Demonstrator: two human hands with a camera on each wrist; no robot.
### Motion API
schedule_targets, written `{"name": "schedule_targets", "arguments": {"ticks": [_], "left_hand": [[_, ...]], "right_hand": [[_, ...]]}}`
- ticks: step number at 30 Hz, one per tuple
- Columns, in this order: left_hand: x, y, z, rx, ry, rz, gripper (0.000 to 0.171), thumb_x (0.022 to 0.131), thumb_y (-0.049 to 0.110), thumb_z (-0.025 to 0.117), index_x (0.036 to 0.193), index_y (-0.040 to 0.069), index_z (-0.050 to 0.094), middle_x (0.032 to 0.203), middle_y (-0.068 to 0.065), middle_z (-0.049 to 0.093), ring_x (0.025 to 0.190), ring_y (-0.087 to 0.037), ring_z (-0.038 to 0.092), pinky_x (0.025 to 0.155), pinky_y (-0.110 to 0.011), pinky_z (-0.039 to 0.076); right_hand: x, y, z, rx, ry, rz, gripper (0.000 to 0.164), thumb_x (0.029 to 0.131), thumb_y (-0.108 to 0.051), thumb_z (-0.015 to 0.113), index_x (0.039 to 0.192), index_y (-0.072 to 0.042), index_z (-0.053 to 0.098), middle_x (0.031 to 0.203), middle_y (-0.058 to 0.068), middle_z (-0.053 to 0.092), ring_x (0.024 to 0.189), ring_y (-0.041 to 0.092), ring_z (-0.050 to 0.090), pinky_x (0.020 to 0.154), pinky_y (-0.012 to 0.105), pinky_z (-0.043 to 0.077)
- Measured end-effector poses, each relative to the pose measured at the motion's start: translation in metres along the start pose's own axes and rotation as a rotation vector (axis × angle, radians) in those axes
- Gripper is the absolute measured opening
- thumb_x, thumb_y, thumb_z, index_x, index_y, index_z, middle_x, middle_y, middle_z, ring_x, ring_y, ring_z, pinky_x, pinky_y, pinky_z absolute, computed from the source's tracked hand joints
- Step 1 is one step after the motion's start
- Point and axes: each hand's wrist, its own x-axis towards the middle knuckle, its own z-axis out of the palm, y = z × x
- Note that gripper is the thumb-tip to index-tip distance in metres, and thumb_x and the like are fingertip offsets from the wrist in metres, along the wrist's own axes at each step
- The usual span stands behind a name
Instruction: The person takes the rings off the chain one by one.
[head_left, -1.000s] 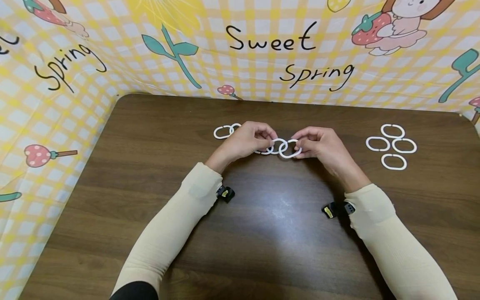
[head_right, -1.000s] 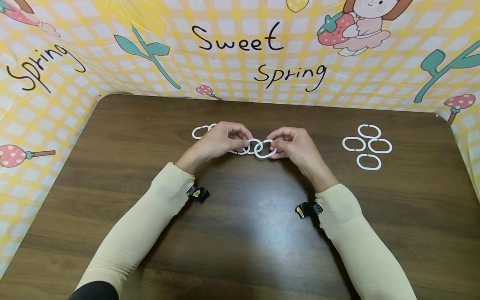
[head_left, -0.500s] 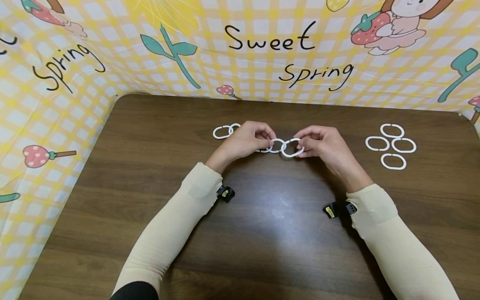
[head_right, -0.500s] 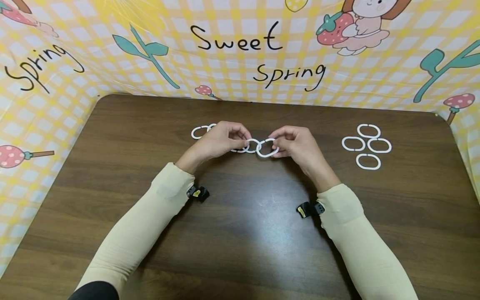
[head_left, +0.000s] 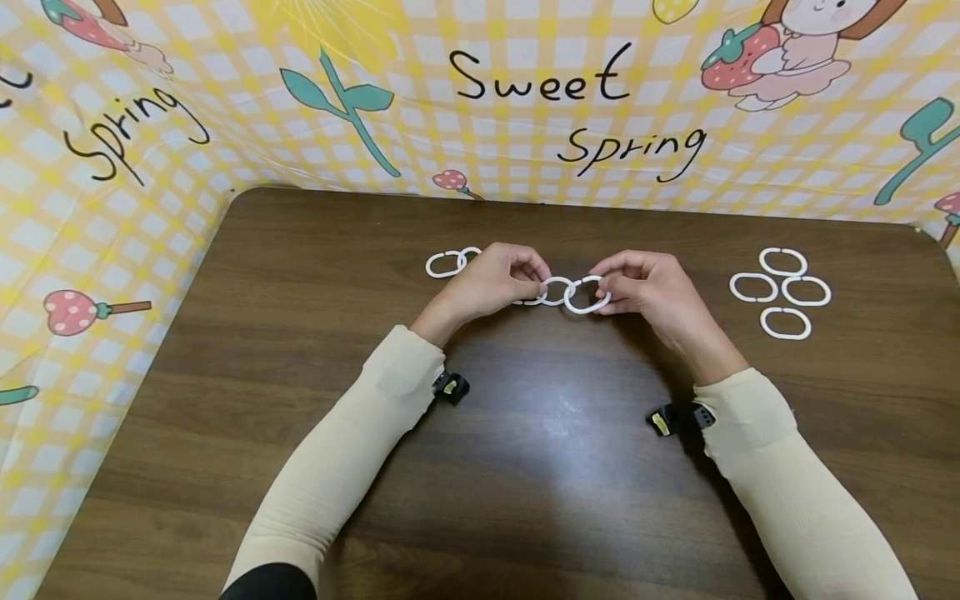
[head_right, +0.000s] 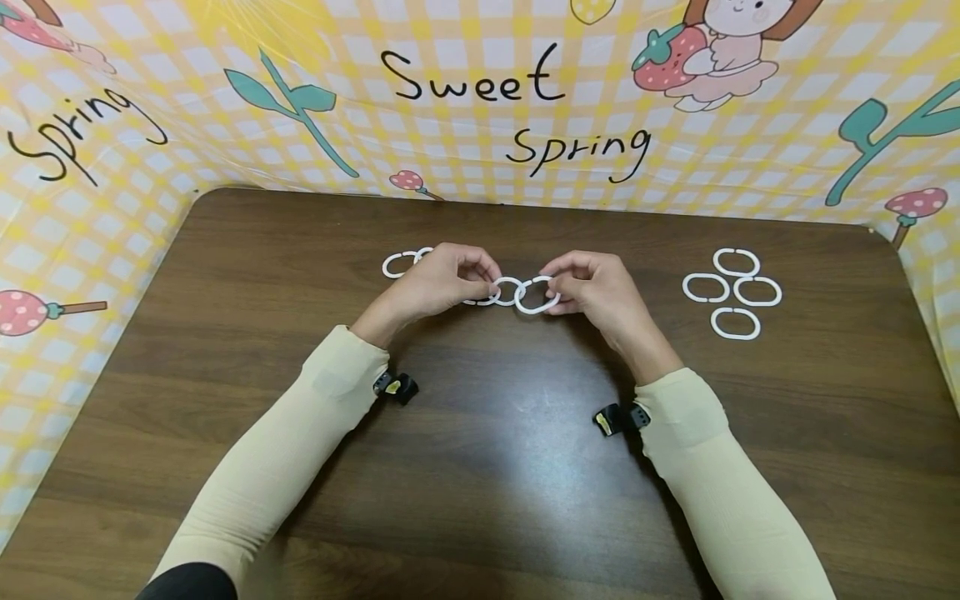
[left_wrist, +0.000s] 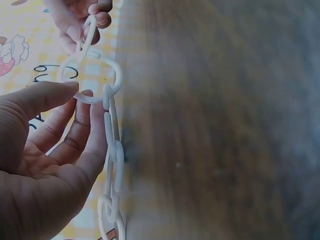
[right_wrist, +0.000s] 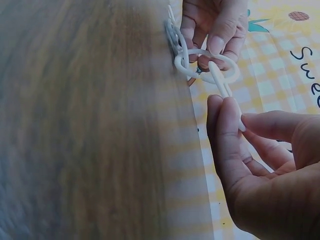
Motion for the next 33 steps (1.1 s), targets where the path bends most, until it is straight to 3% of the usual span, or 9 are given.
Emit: {"name": "schedule_targets", "arguments": {"ticks": [20,33], "left_hand": [[0.0013,-0.0024,0.0024,-0.058,-0.008,0.037,0.016,0.093,-0.001,0.065,0.107,-0.003,0.071,0.09,-0.005,0.066,0.083,-0.013,0.06,0.073,-0.022,0.049],[0.0019,0.0,0.0026,-0.06,-0.004,0.005,0.014,0.095,0.003,0.067,0.107,-0.003,0.071,0.091,-0.005,0.067,0.083,-0.013,0.061,0.074,-0.022,0.051]], "right_hand": [[0.0026,0.0038,0.0079,-0.059,-0.052,0.064,0.023,0.098,0.006,0.055,0.119,0.016,0.062,0.082,0.005,0.07,0.074,0.011,0.07,0.07,0.029,0.064],[0.0013,0.0028,0.0083,-0.041,-0.07,0.081,0.022,0.098,0.007,0.057,0.117,0.017,0.061,0.079,0.004,0.068,0.074,0.013,0.068,0.07,0.03,0.064]]}}
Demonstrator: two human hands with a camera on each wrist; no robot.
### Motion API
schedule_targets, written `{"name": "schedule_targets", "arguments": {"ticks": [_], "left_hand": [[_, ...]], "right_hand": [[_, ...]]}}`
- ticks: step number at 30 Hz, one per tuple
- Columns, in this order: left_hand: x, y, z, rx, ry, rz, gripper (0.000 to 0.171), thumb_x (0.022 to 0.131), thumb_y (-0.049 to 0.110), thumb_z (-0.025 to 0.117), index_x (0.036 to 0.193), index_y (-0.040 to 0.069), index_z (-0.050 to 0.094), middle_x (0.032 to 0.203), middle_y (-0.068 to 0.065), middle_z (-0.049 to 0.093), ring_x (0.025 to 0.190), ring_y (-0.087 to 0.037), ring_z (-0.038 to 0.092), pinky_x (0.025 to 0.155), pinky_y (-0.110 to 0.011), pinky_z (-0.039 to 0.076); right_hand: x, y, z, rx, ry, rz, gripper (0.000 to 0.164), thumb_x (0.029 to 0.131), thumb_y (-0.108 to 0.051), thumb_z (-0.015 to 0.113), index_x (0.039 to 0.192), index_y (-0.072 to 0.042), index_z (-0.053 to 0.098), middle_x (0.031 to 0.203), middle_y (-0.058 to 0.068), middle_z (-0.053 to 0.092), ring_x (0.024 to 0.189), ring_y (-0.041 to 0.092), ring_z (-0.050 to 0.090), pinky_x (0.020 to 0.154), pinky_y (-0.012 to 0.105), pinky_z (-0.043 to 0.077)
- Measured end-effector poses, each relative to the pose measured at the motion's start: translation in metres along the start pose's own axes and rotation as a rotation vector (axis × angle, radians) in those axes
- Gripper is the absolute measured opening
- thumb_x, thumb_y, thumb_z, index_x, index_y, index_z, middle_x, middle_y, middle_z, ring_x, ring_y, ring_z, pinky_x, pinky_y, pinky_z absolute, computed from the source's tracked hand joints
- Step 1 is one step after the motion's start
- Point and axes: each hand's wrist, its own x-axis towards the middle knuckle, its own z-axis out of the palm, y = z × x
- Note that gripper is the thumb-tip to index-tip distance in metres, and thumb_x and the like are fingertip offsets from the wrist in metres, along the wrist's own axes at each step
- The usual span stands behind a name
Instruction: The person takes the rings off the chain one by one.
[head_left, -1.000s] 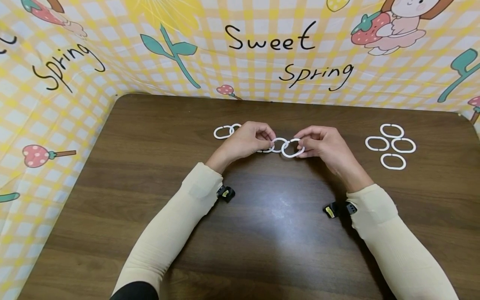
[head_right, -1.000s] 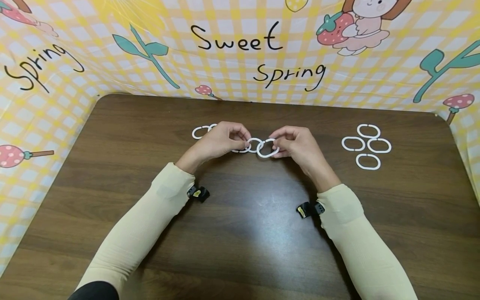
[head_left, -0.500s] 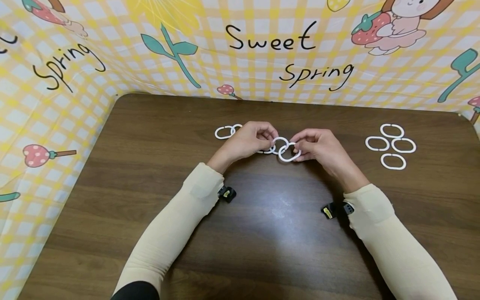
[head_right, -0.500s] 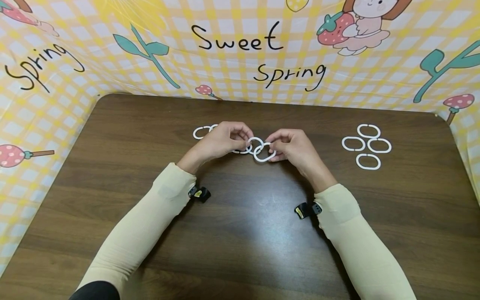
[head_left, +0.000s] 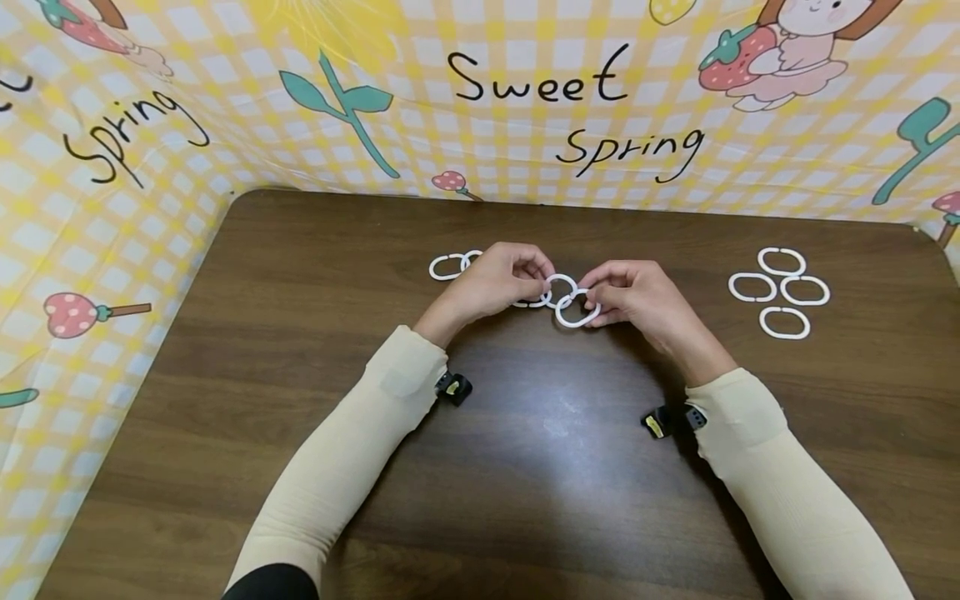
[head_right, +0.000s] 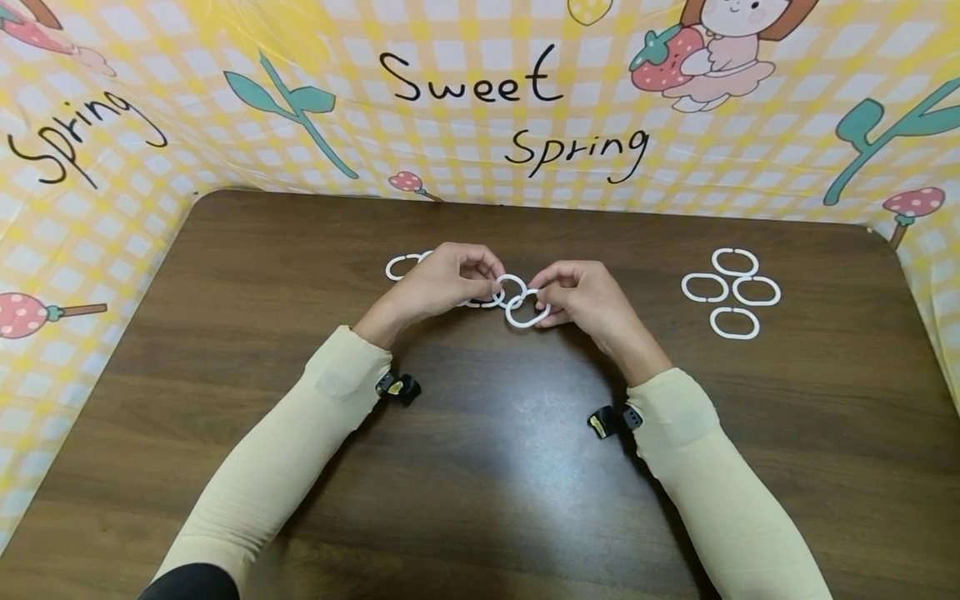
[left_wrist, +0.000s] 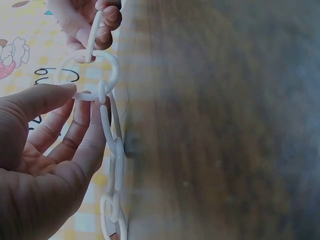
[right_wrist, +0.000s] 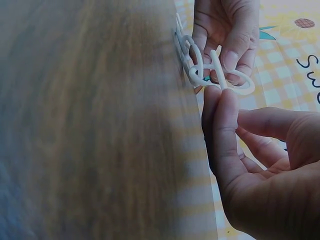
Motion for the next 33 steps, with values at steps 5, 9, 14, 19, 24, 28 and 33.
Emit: {"name": "schedule_targets", "arguments": {"ticks": [5,9,14,19,24,28,33], "left_hand": [[-0.0009,0.0,-0.0001,-0.025,0.002,0.001,0.014,0.095,0.002,0.067,0.106,-0.005,0.071,0.09,-0.005,0.066,0.082,-0.012,0.061,0.073,-0.021,0.051],[-0.0008,-0.0005,0.0001,-0.037,-0.001,0.005,0.014,0.095,0.001,0.067,0.106,-0.006,0.07,0.089,-0.005,0.066,0.081,-0.011,0.06,0.072,-0.021,0.051],[-0.0003,-0.0005,0.0003,-0.049,0.002,-0.009,0.013,0.095,0.001,0.067,0.106,-0.005,0.07,0.089,-0.005,0.066,0.08,-0.011,0.061,0.073,-0.02,0.052],[0.0003,0.0,0.0006,-0.059,0.005,-0.014,0.013,0.095,0.001,0.067,0.105,-0.006,0.07,0.089,-0.005,0.066,0.08,-0.011,0.061,0.073,-0.02,0.052],[0.0001,0.0004,0.0005,-0.052,0.007,-0.011,0.012,0.095,0.001,0.068,0.104,-0.006,0.07,0.088,-0.005,0.066,0.079,-0.011,0.061,0.073,-0.02,0.052],[0.0006,0.0,0.0001,-0.04,0.009,-0.012,0.011,0.094,0.002,0.069,0.103,-0.004,0.071,0.088,-0.005,0.067,0.08,-0.011,0.061,0.073,-0.02,0.052],[0.0015,-0.0001,0.0001,-0.047,0.006,-0.02,0.01,0.095,0.002,0.068,0.103,-0.004,0.071,0.088,-0.005,0.067,0.08,-0.011,0.062,0.073,-0.02,0.053]], "right_hand": [[0.0011,0.0015,0.0005,-0.002,0.003,0.007,0.02,0.098,0.007,0.057,0.116,0.015,0.062,0.079,0.004,0.069,0.072,0.012,0.068,0.07,0.031,0.064],[0.0018,0.0024,0.0005,-0.005,0.005,0.015,0.019,0.099,0.006,0.056,0.116,0.013,0.062,0.078,0.004,0.069,0.069,0.011,0.068,0.07,0.032,0.064],[0.0021,0.0028,0.0007,0.001,0.007,0.014,0.018,0.099,0.006,0.056,0.115,0.013,0.062,0.078,0.004,0.069,0.069,0.011,0.068,0.07,0.032,0.064],[0.0003,0.0018,0.0001,0.001,0.002,0.008,0.019,0.099,0.007,0.056,0.116,0.015,0.061,0.078,0.004,0.069,0.07,0.011,0.069,0.07,0.032,0.064],[-0.0002,0.0013,-0.001,-0.014,0.006,0.008,0.021,0.099,0.007,0.056,0.118,0.016,0.061,0.078,0.003,0.068,0.07,0.011,0.068,0.07,0.032,0.064],[-0.0005,0.001,-0.0011,-0.021,0.001,0.01,0.021,0.1,0.007,0.056,0.118,0.016,0.061,0.078,0.004,0.068,0.069,0.011,0.069,0.07,0.032,0.064],[-0.0012,0.0015,-0.0016,-0.022,-0.005,0.004,0.02,0.099,0.007,0.057,0.117,0.016,0.061,0.079,0.005,0.068,0.069,0.012,0.069,0.07,0.033,0.064]]}}
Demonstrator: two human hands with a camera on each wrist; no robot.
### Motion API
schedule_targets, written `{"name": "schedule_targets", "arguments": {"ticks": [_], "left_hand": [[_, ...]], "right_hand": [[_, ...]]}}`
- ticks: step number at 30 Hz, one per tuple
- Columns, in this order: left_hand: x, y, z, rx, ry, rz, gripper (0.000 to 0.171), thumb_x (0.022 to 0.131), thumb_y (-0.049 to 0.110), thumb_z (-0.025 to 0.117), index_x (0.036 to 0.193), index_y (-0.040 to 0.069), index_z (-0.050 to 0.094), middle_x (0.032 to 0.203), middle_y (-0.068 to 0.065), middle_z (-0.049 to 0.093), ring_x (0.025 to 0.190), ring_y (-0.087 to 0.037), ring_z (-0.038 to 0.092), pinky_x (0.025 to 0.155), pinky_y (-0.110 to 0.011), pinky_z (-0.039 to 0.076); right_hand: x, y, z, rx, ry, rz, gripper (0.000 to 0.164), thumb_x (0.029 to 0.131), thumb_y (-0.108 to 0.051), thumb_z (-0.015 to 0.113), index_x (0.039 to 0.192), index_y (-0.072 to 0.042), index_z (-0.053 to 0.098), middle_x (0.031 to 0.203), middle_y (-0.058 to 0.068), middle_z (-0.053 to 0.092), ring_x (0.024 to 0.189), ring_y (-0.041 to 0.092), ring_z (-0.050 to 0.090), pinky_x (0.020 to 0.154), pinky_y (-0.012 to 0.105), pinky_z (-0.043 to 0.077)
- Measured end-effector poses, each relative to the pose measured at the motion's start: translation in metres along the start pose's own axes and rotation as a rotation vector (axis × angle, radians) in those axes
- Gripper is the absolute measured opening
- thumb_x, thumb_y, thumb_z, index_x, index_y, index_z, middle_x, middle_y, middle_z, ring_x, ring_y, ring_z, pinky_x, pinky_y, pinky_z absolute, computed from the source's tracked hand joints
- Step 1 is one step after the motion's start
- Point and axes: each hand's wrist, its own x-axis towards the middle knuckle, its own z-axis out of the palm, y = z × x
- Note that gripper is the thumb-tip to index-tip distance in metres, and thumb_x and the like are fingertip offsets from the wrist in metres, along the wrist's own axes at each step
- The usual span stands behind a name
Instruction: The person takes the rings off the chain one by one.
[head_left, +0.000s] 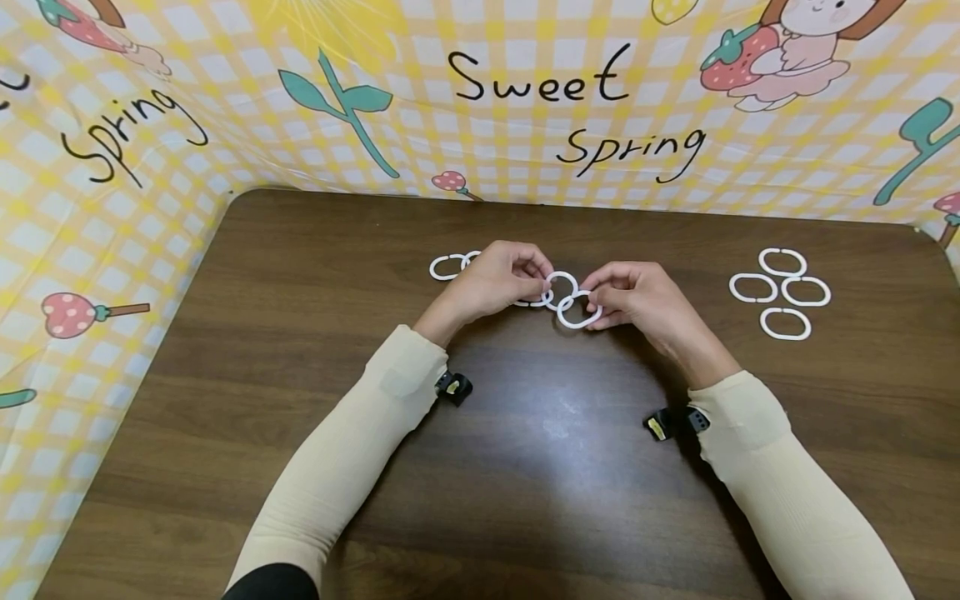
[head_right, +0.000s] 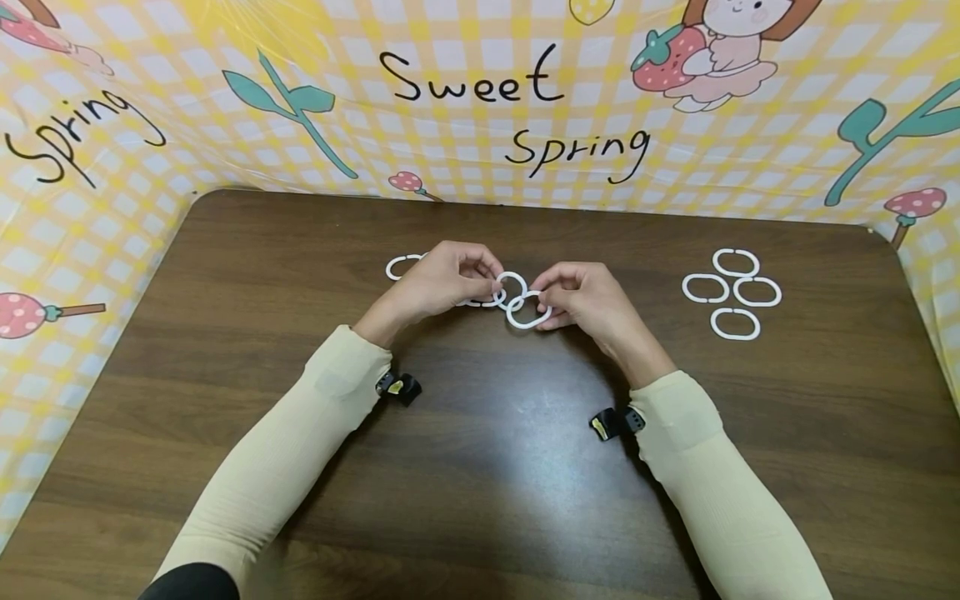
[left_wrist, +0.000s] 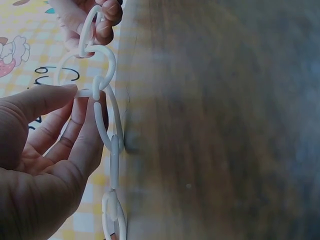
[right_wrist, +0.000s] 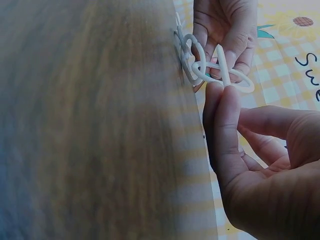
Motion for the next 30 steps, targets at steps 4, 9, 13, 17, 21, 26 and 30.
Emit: {"name": "schedule_targets", "arguments": {"ticks": [4,9,13,17,21,26,30], "left_hand": [[0.0002,0.0003,0.0005,-0.008,0.001,-0.007,0.009,0.095,0.001,0.068,0.102,-0.003,0.071,0.088,-0.005,0.067,0.079,-0.011,0.062,0.072,-0.02,0.053],[0.0004,0.0,0.0013,-0.016,0.007,-0.007,0.007,0.094,0.001,0.068,0.1,-0.002,0.071,0.087,-0.005,0.066,0.078,-0.011,0.062,0.072,-0.019,0.054],[0.0009,-0.0004,0.0019,-0.03,0.011,-0.011,0.008,0.095,0.0,0.068,0.101,-0.004,0.071,0.087,-0.006,0.066,0.078,-0.011,0.063,0.072,-0.019,0.055],[0.0008,0.0002,0.0021,-0.04,0.013,-0.018,0.01,0.095,0.0,0.068,0.102,-0.005,0.071,0.087,-0.006,0.067,0.078,-0.011,0.063,0.073,-0.019,0.056],[0.0003,0.0012,0.002,-0.046,0.015,-0.017,0.011,0.094,-0.001,0.067,0.103,-0.007,0.071,0.086,-0.006,0.067,0.077,-0.01,0.063,0.072,-0.019,0.056],[0.0,0.0016,0.0022,-0.052,0.021,-0.02,0.012,0.094,-0.002,0.067,0.103,-0.008,0.07,0.086,-0.007,0.067,0.076,-0.01,0.063,0.071,-0.018,0.056],[0.0,0.0016,0.0014,-0.065,0.032,-0.029,0.01,0.094,-0.002,0.068,0.102,-0.008,0.07,0.087,-0.009,0.067,0.075,-0.01,0.064,0.072,-0.02,0.057]], "right_hand": [[-0.0007,0.0004,-0.0003,0.003,-0.005,-0.006,0.02,0.099,0.007,0.057,0.116,0.016,0.061,0.079,0.005,0.068,0.069,0.012,0.069,0.07,0.033,0.065],[-0.001,0.0007,-0.0012,-0.005,0.003,-0.018,0.021,0.099,0.007,0.057,0.117,0.016,0.061,0.079,0.004,0.069,0.07,0.011,0.069,0.071,0.033,0.064],[-0.0021,0.0003,-0.0016,-0.017,0.007,-0.029,0.022,0.099,0.007,0.058,0.118,0.017,0.062,0.079,0.003,0.069,0.072,0.011,0.069,0.071,0.032,0.064],[-0.003,-0.0001,-0.0019,-0.023,0.004,-0.034,0.023,0.099,0.007,0.057,0.119,0.017,0.061,0.079,0.004,0.069,0.071,0.011,0.069,0.071,0.032,0.064],[-0.0038,-0.0014,-0.0022,-0.022,-0.002,-0.033,0.023,0.099,0.007,0.055,0.119,0.018,0.061,0.079,0.005,0.068,0.068,0.012,0.07,0.072,0.033,0.065],[-0.005,-0.0022,-0.0026,-0.031,-0.006,-0.031,0.023,0.099,0.007,0.055,0.118,0.019,0.061,0.079,0.007,0.068,0.066,0.013,0.071,0.069,0.031,0.064],[-0.0062,-0.0024,-0.0035,-0.048,-0.002,-0.036,0.022,0.098,0.007,0.055,0.116,0.019,0.061,0.079,0.006,0.067,0.066,0.012,0.07,0.067,0.029,0.063]]}}
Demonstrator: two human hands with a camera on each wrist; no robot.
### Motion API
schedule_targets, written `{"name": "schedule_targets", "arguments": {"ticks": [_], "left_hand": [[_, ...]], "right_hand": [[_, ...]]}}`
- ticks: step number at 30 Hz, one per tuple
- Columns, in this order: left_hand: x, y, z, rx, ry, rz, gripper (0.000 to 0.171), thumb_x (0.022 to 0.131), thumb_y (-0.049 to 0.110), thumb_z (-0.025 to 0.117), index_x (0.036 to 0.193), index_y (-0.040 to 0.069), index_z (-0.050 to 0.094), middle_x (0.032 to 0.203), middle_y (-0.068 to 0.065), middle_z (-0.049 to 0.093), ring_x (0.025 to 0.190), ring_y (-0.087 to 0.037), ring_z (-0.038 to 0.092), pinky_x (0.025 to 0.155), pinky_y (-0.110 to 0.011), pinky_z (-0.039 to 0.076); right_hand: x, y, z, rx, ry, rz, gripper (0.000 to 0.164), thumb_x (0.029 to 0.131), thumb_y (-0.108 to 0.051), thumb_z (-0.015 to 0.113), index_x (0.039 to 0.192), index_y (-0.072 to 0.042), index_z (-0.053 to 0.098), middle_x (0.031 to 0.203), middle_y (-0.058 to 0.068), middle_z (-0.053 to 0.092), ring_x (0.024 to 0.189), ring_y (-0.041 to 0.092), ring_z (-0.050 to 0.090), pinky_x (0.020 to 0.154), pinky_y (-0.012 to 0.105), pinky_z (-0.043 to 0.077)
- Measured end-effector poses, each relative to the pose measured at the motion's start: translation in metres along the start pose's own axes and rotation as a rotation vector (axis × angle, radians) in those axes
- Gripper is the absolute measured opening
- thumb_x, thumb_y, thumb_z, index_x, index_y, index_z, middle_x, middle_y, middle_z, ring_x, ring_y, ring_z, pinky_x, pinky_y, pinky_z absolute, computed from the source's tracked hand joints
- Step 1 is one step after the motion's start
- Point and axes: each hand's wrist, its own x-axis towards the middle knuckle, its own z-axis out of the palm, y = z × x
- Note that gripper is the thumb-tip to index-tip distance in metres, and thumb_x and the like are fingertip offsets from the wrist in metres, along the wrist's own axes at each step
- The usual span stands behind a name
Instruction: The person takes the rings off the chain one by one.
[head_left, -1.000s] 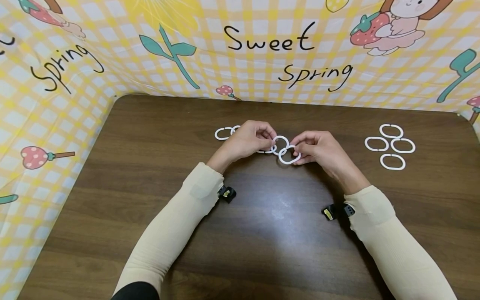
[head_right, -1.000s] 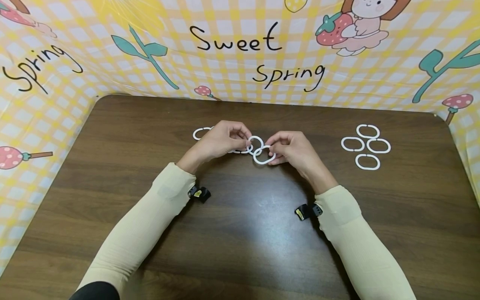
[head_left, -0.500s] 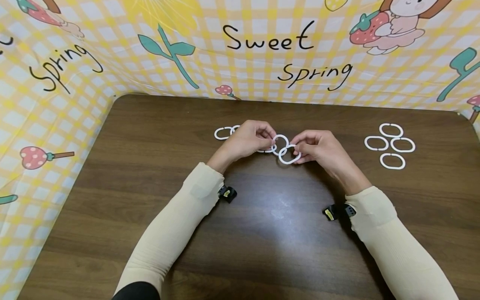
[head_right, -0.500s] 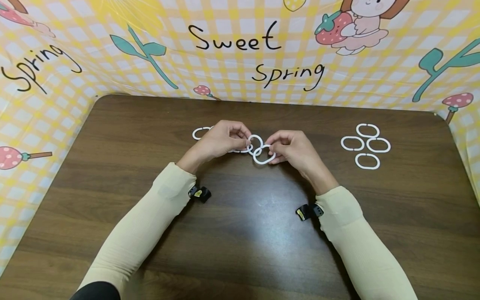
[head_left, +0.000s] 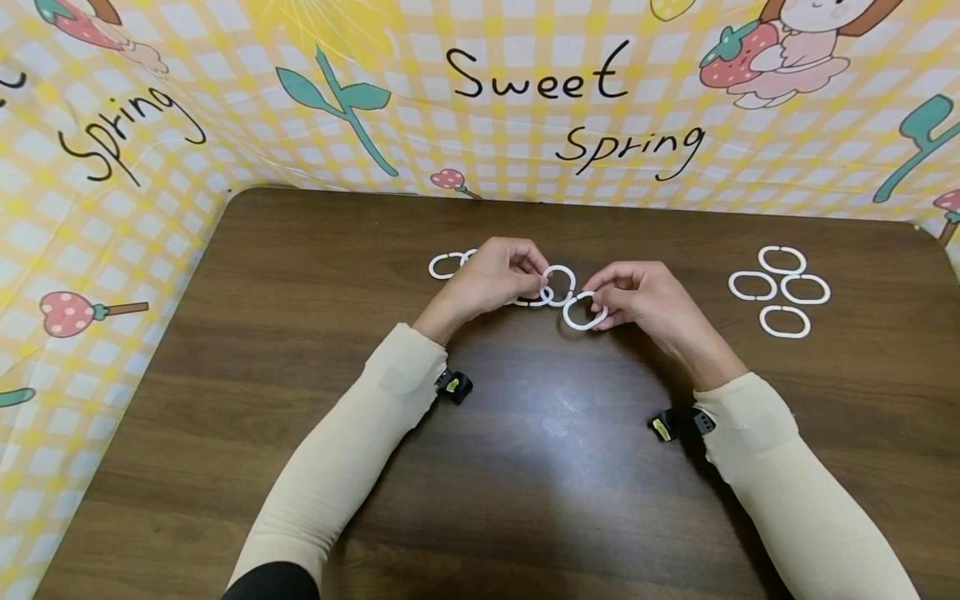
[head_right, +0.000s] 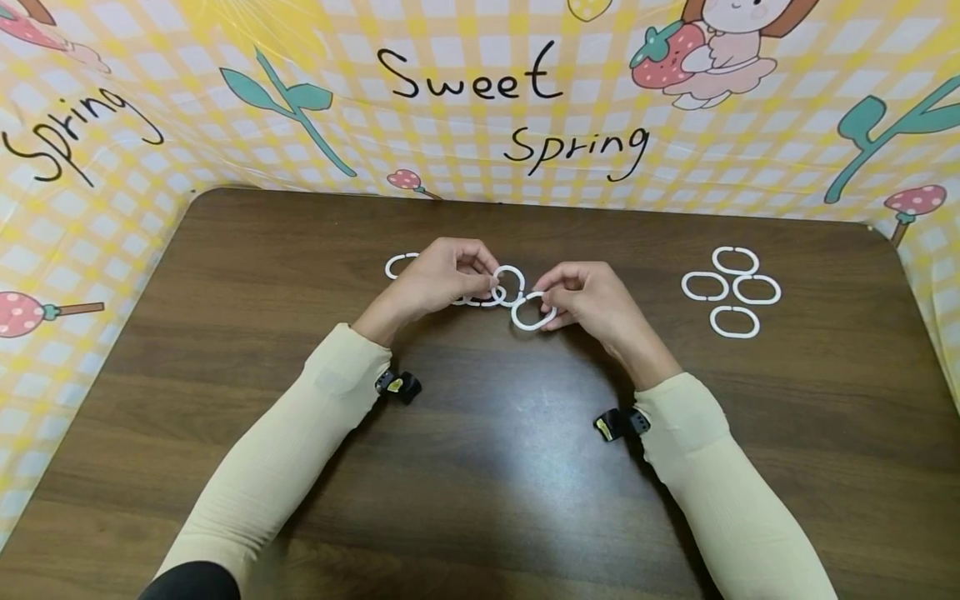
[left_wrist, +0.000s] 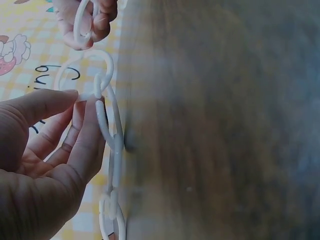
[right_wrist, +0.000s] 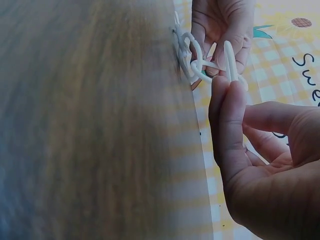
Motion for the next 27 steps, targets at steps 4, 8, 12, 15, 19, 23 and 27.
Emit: {"name": "schedule_targets", "arguments": {"ticks": [4,8,12,15,19,23,27], "left_hand": [[-0.001,0.001,-0.002,0.005,0.003,0.002,0.008,0.094,-0.002,0.069,0.101,-0.006,0.07,0.086,-0.008,0.067,0.076,-0.01,0.065,0.073,-0.021,0.058],[-0.002,0.001,-0.002,0.018,0.002,0.001,0.009,0.095,0.0,0.069,0.102,-0.006,0.07,0.086,-0.007,0.066,0.076,-0.011,0.064,0.073,-0.021,0.058],[-0.002,0.001,-0.002,0.018,-0.004,-0.014,0.012,0.096,0.0,0.068,0.105,-0.007,0.07,0.087,-0.007,0.065,0.077,-0.012,0.064,0.074,-0.022,0.058],[-0.003,0.001,-0.002,0.009,-0.013,-0.016,0.014,0.096,-0.002,0.066,0.108,-0.008,0.069,0.088,-0.008,0.065,0.078,-0.013,0.064,0.075,-0.022,0.058],[-0.002,0.001,-0.001,0.003,-0.023,0.001,0.019,0.095,-0.004,0.063,0.112,-0.008,0.068,0.088,-0.007,0.064,0.079,-0.014,0.063,0.075,-0.023,0.058],[-0.002,0.0,-0.001,0.002,-0.027,0.012,0.02,0.094,-0.005,0.062,0.113,-0.008,0.069,0.087,-0.006,0.064,0.079,-0.014,0.062,0.075,-0.023,0.058],[-0.002,0.0,-0.001,-0.001,-0.026,0.01,0.019,0.094,-0.005,0.062,0.112,-0.007,0.069,0.087,-0.005,0.064,0.079,-0.014,0.063,0.076,-0.023,0.058]], "right_hand": [[0.0,0.001,-0.002,-0.003,0.006,-0.004,0.023,0.097,0.007,0.056,0.116,0.018,0.062,0.078,0.005,0.067,0.065,0.011,0.069,0.066,0.029,0.063],[0.0,0.002,-0.004,-0.016,0.012,-0.003,0.023,0.098,0.006,0.057,0.117,0.017,0.062,0.078,0.004,0.068,0.064,0.011,0.069,0.064,0.027,0.062],[-0.001,0.002,-0.007,-0.058,0.027,-0.002,0.023,0.098,0.003,0.059,0.117,0.014,0.064,0.077,0.002,0.069,0.061,0.011,0.067,0.059,0.025,0.058],[-0.004,0.001,-0.011,-0.086,0.039,-0.004,0.022,0.098,0.0,0.061,0.117,0.012,0.065,0.077,0.0,0.071,0.059,0.01,0.065,0.056,0.025,0.055],[-0.006,0.001,-0.018,-0.097,0.051,-0.01,0.02,0.099,-0.001,0.063,0.115,0.009,0.067,0.077,-0.001,0.072,0.06,0.01,0.064,0.056,0.025,0.054],[-0.01,0.002,-0.027,-0.081,0.065,-0.019,0.014,0.099,-0.001,0.064,0.111,0.003,0.07,0.078,-0.003,0.073,0.061,0.011,0.065,0.057,0.025,0.055],[-0.016,0.003,-0.038,-0.053,0.09,-0.033,0.012,0.098,0.0,0.064,0.106,-0.002,0.073,0.077,-0.002,0.073,0.061,0.013,0.066,0.057,0.025,0.055]]}}
